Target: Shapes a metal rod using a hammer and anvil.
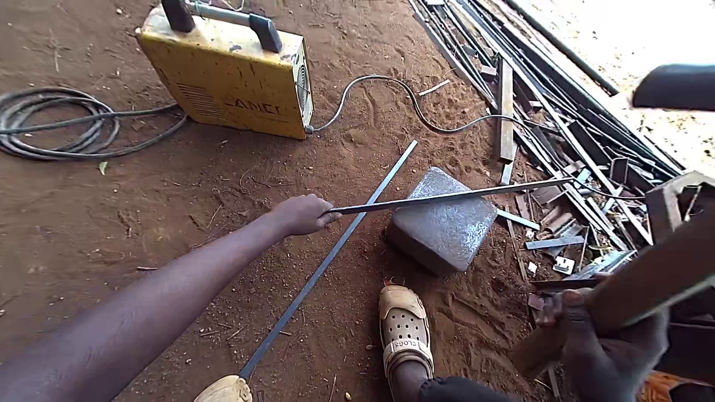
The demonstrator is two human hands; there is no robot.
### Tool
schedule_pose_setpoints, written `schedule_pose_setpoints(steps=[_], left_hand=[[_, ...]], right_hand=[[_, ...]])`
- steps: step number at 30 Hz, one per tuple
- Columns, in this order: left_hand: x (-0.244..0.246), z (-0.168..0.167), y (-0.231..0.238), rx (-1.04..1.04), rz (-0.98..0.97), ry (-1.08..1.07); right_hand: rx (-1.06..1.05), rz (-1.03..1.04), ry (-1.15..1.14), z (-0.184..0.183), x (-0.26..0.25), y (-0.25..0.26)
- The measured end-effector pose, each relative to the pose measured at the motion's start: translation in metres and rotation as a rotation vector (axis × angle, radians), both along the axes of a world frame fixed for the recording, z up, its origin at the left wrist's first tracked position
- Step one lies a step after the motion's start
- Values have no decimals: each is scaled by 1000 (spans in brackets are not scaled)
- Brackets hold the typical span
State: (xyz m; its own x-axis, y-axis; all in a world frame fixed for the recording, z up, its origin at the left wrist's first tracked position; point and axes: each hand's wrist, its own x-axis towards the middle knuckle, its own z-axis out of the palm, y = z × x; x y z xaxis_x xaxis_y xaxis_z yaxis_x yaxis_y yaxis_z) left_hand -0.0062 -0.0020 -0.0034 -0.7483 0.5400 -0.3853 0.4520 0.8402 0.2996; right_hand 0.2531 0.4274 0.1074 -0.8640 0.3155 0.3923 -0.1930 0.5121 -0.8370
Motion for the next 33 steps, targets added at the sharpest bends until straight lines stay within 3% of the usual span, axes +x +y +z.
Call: schedule_pose_setpoints(steps=[3, 6, 8, 11, 16, 20, 23, 28, 33], left_hand=[[7, -17, -2, 63, 17, 1], [8, -14, -3, 68, 0, -10], [11, -8, 0, 49, -31, -21], [19, -8, 0, 44, -97, 23], [20, -5, 8, 103, -112, 70], [11, 20, 57, 42, 111, -127], [12, -4, 66, 90, 273, -131], [23, -34, 60, 151, 273, -40], [50, -34, 64, 34, 244, 286]], right_hand=[[-32, 1, -400, -43, 12, -15], [-418, -12, -723, -78, 21, -30], [-566, -55, -682, -85, 28, -38], [-421, -96, -711, -98, 40, -35], [-614, -128, -708, -115, 50, -50], [-673, -145, -713, -116, 50, -47], [-651, -151, -718, -114, 51, -49], [-623, -154, -701, -120, 52, -53], [-555, -164, -712, -125, 54, -53]])
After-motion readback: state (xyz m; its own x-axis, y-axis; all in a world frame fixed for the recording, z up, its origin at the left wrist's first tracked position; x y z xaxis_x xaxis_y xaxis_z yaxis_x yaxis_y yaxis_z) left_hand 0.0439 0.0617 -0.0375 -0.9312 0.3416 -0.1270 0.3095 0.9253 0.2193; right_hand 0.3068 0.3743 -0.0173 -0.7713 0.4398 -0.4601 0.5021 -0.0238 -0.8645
